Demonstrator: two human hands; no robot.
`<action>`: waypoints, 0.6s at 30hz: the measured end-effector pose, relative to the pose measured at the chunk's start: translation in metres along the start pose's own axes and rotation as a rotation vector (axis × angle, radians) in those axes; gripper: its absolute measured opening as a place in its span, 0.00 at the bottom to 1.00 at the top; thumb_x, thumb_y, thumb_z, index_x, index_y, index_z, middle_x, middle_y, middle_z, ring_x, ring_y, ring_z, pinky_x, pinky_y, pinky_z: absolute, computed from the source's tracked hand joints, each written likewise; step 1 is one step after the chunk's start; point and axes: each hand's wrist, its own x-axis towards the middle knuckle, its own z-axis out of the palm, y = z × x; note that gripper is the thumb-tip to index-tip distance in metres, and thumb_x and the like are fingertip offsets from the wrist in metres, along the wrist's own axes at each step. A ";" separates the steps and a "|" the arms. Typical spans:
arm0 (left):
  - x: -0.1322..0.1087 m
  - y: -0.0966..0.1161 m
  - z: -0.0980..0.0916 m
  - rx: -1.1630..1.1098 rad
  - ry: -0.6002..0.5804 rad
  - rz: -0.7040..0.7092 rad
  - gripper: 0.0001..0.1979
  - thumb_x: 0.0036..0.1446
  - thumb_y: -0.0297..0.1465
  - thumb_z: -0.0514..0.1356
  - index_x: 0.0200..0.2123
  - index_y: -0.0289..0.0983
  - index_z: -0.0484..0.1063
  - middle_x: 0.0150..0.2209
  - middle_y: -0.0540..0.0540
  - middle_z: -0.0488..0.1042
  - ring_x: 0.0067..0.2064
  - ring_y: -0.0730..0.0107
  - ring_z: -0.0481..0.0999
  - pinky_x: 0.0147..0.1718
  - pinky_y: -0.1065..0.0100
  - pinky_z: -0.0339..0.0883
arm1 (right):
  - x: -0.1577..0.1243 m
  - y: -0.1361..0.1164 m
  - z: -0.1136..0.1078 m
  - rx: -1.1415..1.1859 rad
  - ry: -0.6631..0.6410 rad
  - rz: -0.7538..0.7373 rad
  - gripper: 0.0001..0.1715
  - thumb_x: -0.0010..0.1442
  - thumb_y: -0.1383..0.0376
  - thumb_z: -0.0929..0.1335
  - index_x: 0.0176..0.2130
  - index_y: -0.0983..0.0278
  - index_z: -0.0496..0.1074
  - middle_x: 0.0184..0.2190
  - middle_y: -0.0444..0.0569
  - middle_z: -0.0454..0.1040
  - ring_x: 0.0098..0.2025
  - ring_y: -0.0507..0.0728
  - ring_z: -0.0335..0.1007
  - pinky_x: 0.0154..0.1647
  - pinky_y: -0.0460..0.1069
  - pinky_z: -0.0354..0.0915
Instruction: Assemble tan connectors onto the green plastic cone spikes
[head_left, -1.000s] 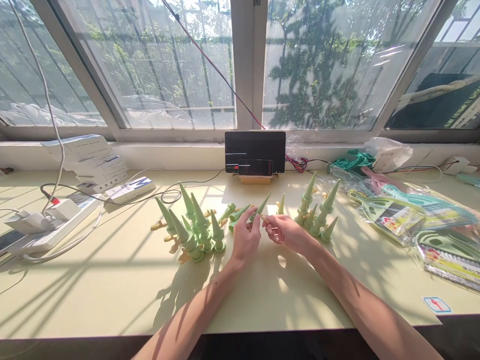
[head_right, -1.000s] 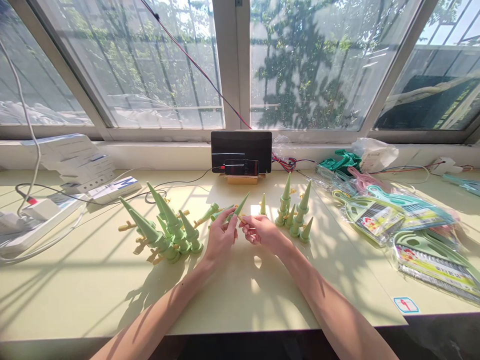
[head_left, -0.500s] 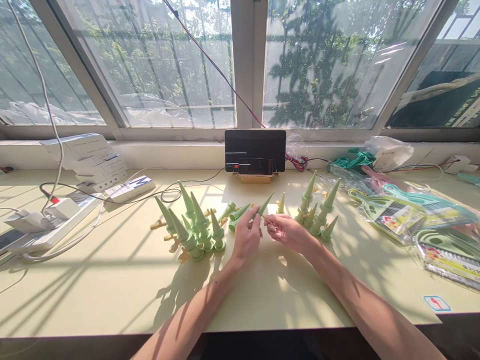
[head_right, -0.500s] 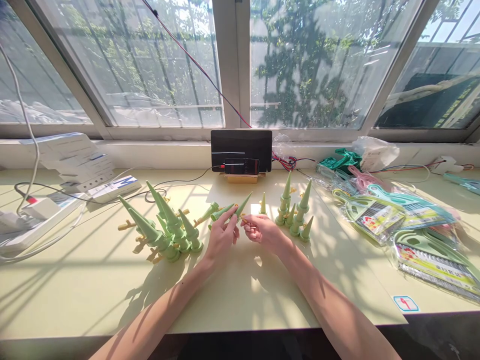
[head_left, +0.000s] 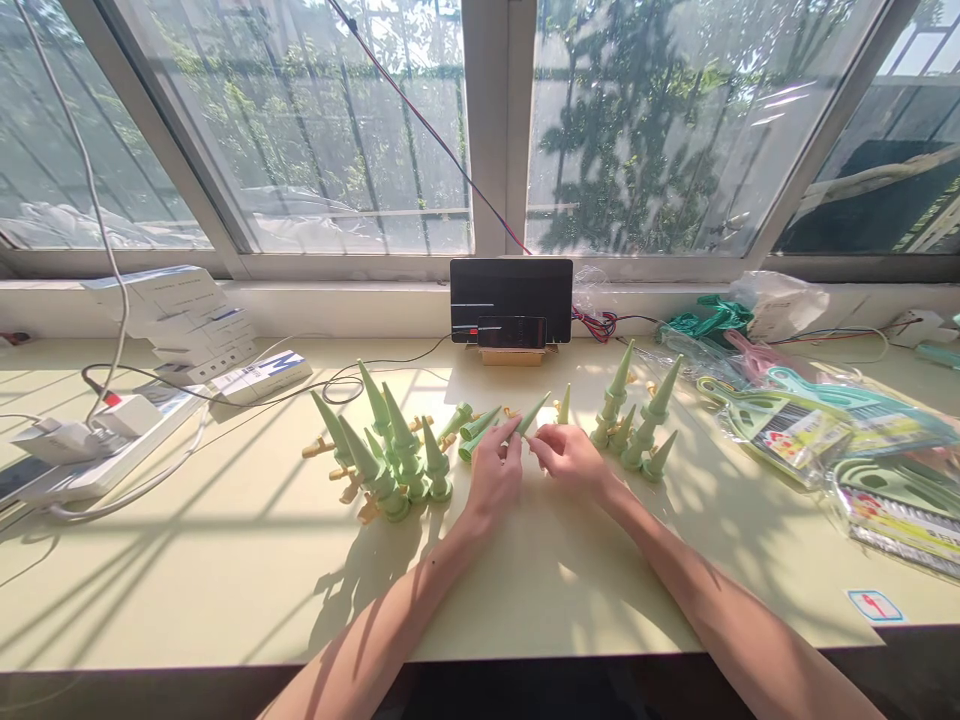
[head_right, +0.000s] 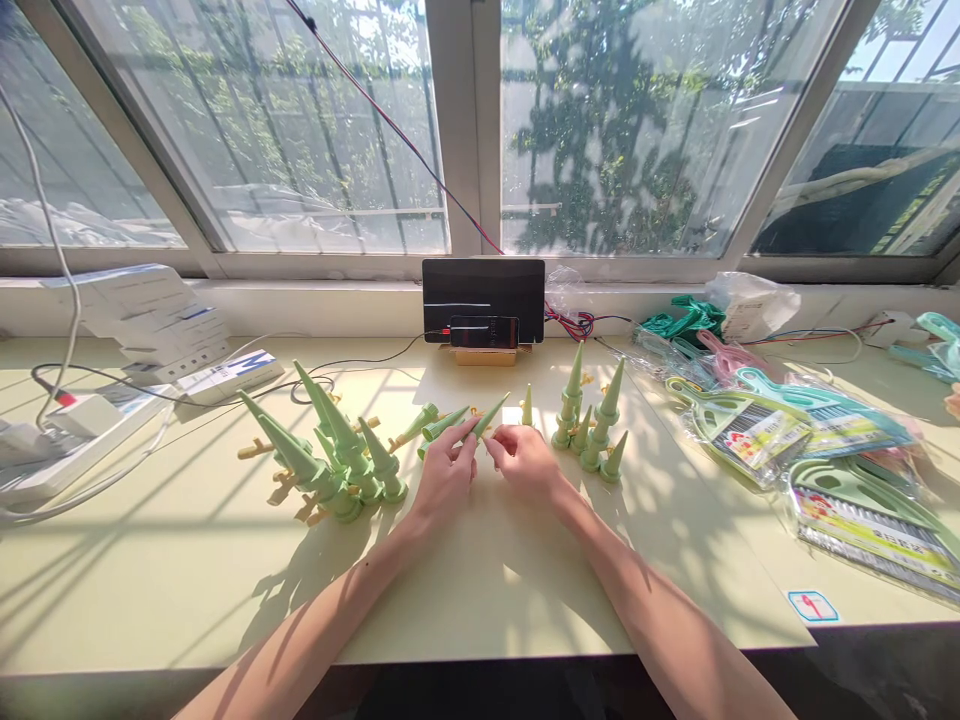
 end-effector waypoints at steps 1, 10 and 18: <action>0.000 -0.001 0.000 0.006 0.002 0.005 0.16 0.62 0.34 0.58 0.51 0.39 0.78 0.42 0.41 0.74 0.29 0.72 0.73 0.24 0.70 0.68 | -0.001 -0.001 0.001 -0.063 0.026 -0.043 0.20 0.62 0.55 0.66 0.23 0.61 0.65 0.20 0.45 0.68 0.24 0.53 0.62 0.27 0.49 0.56; -0.001 0.003 -0.001 0.021 -0.010 -0.009 0.18 0.62 0.34 0.58 0.53 0.38 0.77 0.42 0.42 0.74 0.27 0.75 0.70 0.22 0.71 0.65 | -0.006 -0.005 0.004 -0.191 0.122 -0.164 0.20 0.63 0.57 0.64 0.22 0.60 0.60 0.18 0.43 0.61 0.22 0.52 0.53 0.26 0.49 0.51; 0.000 0.002 0.000 -0.003 -0.023 -0.001 0.18 0.63 0.35 0.58 0.54 0.40 0.77 0.35 0.43 0.75 0.28 0.71 0.72 0.22 0.70 0.66 | 0.000 -0.001 0.004 0.068 0.044 0.003 0.21 0.60 0.52 0.67 0.21 0.61 0.65 0.18 0.44 0.67 0.22 0.53 0.61 0.26 0.49 0.56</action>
